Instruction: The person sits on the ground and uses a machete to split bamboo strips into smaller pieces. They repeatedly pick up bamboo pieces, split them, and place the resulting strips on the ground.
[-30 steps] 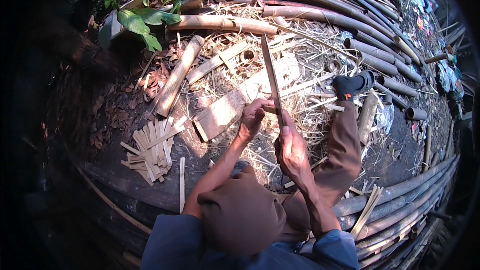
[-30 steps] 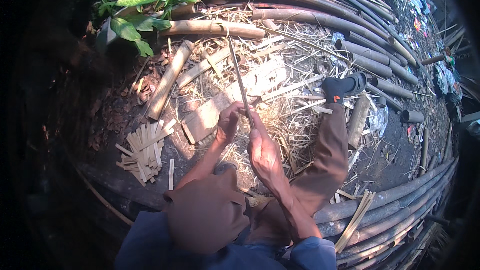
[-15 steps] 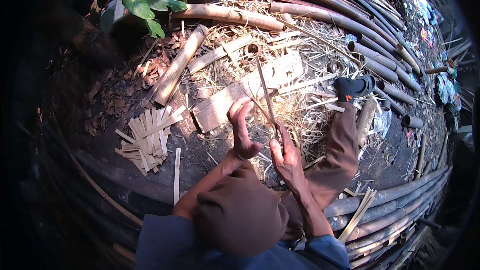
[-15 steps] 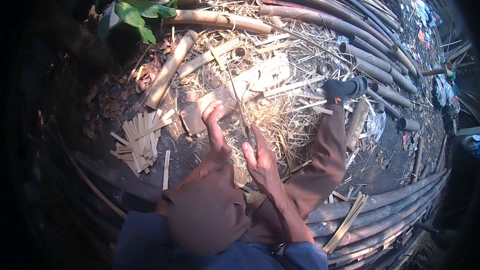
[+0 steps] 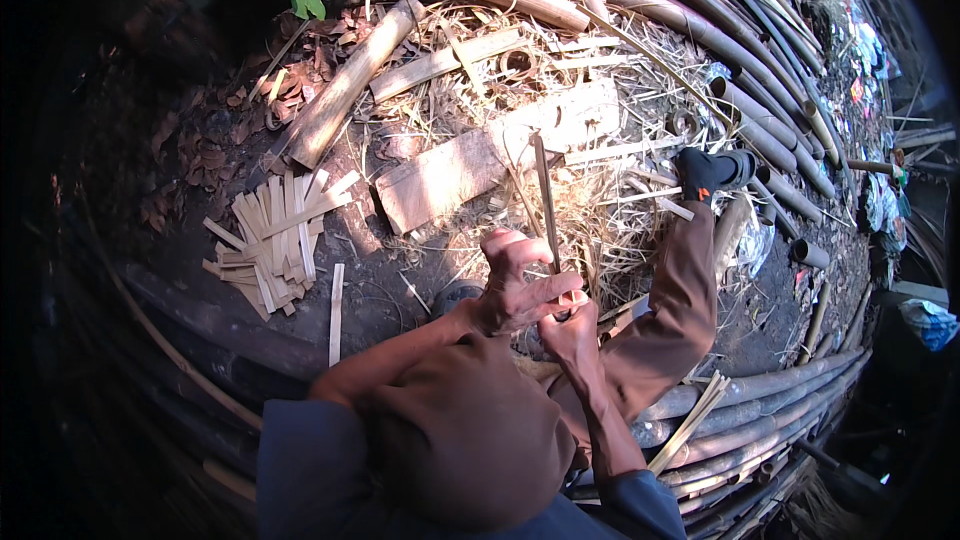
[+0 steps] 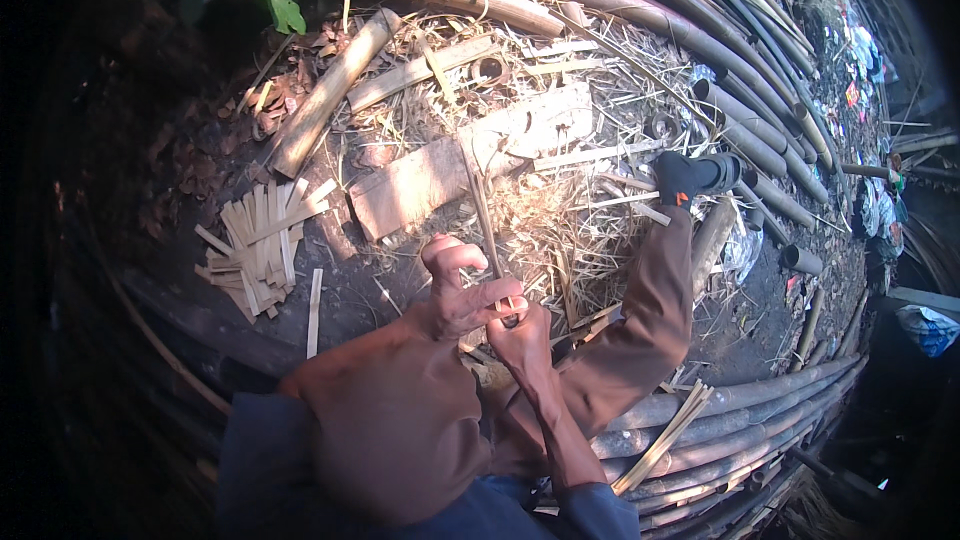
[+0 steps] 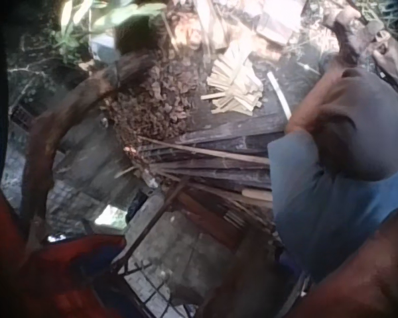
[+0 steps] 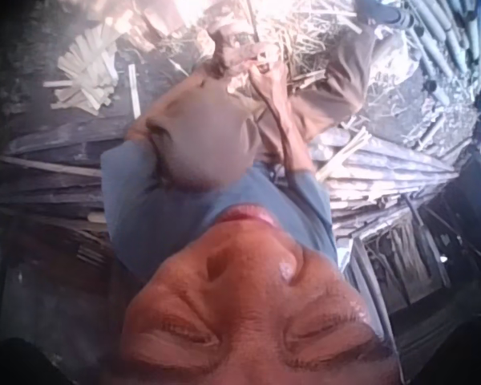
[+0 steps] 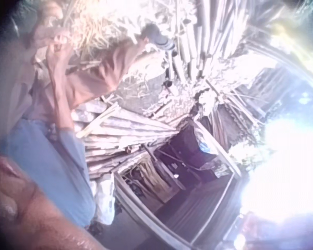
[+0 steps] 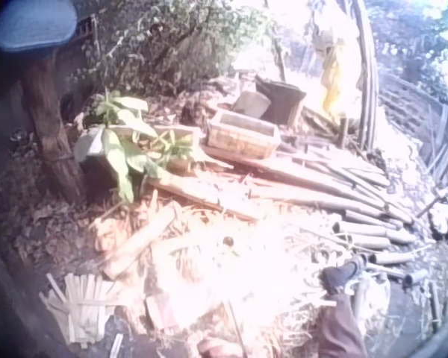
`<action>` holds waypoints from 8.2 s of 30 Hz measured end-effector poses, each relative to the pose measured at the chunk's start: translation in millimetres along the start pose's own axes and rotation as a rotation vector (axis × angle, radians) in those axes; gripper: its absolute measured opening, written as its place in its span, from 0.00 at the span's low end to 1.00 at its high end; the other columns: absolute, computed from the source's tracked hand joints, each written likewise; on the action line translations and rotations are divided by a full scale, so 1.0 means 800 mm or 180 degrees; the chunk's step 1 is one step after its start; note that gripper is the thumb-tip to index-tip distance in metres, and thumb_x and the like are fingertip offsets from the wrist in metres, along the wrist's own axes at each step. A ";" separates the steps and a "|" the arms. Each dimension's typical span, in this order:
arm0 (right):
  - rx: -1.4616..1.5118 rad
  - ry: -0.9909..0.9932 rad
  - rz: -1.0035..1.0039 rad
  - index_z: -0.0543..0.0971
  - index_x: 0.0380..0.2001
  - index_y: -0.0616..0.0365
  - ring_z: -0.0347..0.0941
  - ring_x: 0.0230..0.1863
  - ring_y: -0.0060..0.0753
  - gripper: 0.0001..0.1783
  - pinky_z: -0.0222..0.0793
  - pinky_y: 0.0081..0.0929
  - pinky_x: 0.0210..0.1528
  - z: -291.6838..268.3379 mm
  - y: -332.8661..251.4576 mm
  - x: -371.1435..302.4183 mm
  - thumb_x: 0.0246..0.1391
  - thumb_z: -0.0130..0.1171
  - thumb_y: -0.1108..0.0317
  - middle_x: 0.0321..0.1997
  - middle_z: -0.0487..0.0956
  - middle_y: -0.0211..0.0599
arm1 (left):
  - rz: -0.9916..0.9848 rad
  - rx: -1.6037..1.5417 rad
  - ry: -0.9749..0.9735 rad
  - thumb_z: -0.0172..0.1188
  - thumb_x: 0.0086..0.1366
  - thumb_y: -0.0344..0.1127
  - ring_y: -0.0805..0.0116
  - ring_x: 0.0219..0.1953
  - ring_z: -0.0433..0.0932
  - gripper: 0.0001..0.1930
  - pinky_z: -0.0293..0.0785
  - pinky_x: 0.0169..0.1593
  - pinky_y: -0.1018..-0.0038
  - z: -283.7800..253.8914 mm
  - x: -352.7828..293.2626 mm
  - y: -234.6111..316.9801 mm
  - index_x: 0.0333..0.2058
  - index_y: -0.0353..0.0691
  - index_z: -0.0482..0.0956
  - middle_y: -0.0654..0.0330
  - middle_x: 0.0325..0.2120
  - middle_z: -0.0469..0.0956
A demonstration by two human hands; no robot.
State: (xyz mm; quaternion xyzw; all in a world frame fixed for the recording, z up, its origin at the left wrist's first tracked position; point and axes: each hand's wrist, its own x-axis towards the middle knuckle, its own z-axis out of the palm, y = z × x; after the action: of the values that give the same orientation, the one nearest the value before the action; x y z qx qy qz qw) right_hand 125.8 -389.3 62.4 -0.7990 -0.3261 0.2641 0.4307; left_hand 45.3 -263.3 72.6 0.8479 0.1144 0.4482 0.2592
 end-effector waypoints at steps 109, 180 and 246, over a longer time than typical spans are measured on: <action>0.0777 -0.0893 -0.0352 0.71 0.50 0.58 0.66 0.24 0.35 0.22 0.62 0.38 0.30 0.017 0.003 -0.022 0.69 0.38 0.51 0.21 0.63 0.43 | -0.2903 -0.3382 0.0856 0.45 0.74 0.44 0.77 0.23 0.62 0.15 0.62 0.28 0.79 -0.034 0.125 -0.092 0.46 0.38 0.68 0.65 0.25 0.64; 0.1682 -0.0751 -0.0288 0.75 0.51 0.61 0.75 0.36 0.21 0.20 0.71 0.23 0.40 -0.003 -0.008 0.021 0.65 0.51 0.57 0.36 0.79 0.33 | -0.2995 -0.4089 0.0766 0.44 0.74 0.43 0.80 0.20 0.58 0.14 0.57 0.22 0.83 -0.039 0.141 -0.107 0.45 0.37 0.67 0.67 0.22 0.60; 0.1251 -0.0768 0.0046 0.72 0.29 0.59 0.58 0.23 0.26 0.23 0.58 0.34 0.29 -0.020 0.035 -0.077 0.67 0.44 0.51 0.20 0.66 0.35 | -0.3143 -0.4022 0.0600 0.43 0.73 0.51 0.81 0.11 0.45 0.19 0.42 0.12 0.83 -0.059 0.142 -0.130 0.27 0.45 0.65 0.72 0.12 0.49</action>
State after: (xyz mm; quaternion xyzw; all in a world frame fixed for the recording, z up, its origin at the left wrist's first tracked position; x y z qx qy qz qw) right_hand 105.7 -455.3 55.0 -0.6647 -0.3118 0.4193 0.5340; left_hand 75.9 -111.6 117.9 0.3514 0.2222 0.3316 0.8469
